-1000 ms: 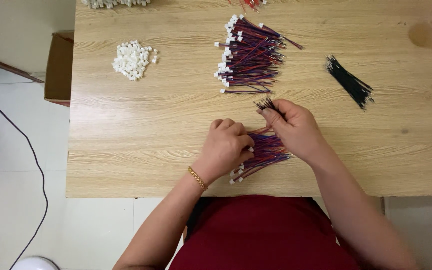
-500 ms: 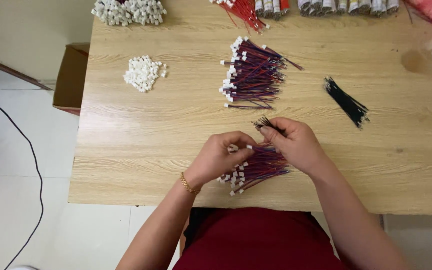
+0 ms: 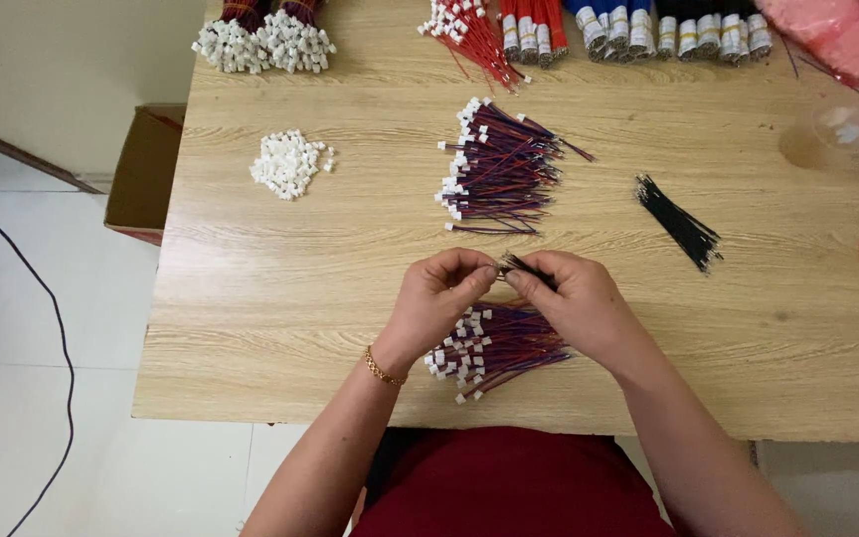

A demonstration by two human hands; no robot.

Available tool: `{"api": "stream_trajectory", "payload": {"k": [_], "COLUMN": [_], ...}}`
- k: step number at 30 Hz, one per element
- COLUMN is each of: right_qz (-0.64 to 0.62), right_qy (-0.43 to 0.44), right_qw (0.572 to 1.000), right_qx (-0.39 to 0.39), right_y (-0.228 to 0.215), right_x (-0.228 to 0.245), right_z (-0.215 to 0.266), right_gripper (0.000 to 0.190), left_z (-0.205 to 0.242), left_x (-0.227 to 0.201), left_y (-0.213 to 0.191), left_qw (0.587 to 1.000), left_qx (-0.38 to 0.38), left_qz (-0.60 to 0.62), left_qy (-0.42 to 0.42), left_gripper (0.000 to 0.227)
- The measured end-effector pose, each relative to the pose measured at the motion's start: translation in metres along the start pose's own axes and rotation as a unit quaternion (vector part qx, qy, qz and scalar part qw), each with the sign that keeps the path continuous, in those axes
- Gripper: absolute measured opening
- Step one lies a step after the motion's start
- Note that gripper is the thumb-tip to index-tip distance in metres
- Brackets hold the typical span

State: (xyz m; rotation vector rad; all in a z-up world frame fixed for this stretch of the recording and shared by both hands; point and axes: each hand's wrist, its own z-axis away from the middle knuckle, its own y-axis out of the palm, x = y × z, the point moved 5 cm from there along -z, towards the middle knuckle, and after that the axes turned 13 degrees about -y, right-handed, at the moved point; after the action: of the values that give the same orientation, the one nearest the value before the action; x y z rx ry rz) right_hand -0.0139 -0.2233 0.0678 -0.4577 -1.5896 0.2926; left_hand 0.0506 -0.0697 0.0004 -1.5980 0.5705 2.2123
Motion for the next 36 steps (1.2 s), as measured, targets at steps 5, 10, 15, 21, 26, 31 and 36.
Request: {"api": "stream_trajectory", "payload": {"k": [5, 10, 15, 21, 26, 31, 36], "right_qz": [-0.017, 0.003, 0.073, 0.090, 0.101, 0.122, 0.133], "right_qy": [0.013, 0.018, -0.032, -0.045, -0.046, -0.054, -0.039], "right_qw": [0.999, 1.000, 0.997, 0.995, 0.994, 0.991, 0.990], "right_qx": [-0.028, -0.020, -0.021, -0.023, -0.015, -0.022, -0.027], "right_y": [0.002, 0.001, 0.000, 0.002, 0.004, 0.005, 0.006], "right_x": [-0.013, 0.003, 0.006, 0.014, 0.005, 0.001, -0.002], "right_z": [-0.002, -0.003, -0.010, -0.012, -0.012, -0.011, -0.013], "right_gripper": [0.017, 0.019, 0.021, 0.019, 0.019, 0.020, 0.023], "left_z": [0.005, 0.006, 0.005, 0.002, 0.003, 0.004, 0.000], "left_x": [-0.009, -0.008, 0.004, 0.009, 0.007, 0.008, 0.010], "left_y": [-0.001, -0.002, 0.005, 0.006, 0.006, 0.005, 0.002], "left_qw": [1.000, 0.999, 0.984, 0.968, 0.967, 0.970, 0.984], "left_qx": [0.000, 0.016, 0.020, 0.033, 0.037, 0.035, 0.016], "left_qz": [0.005, 0.029, 0.175, 0.246, 0.250, 0.240, 0.176], "left_qy": [0.007, 0.004, -0.029, -0.032, -0.036, -0.035, -0.010], "left_gripper": [0.012, 0.013, 0.018, 0.026, 0.026, 0.026, 0.024]}}
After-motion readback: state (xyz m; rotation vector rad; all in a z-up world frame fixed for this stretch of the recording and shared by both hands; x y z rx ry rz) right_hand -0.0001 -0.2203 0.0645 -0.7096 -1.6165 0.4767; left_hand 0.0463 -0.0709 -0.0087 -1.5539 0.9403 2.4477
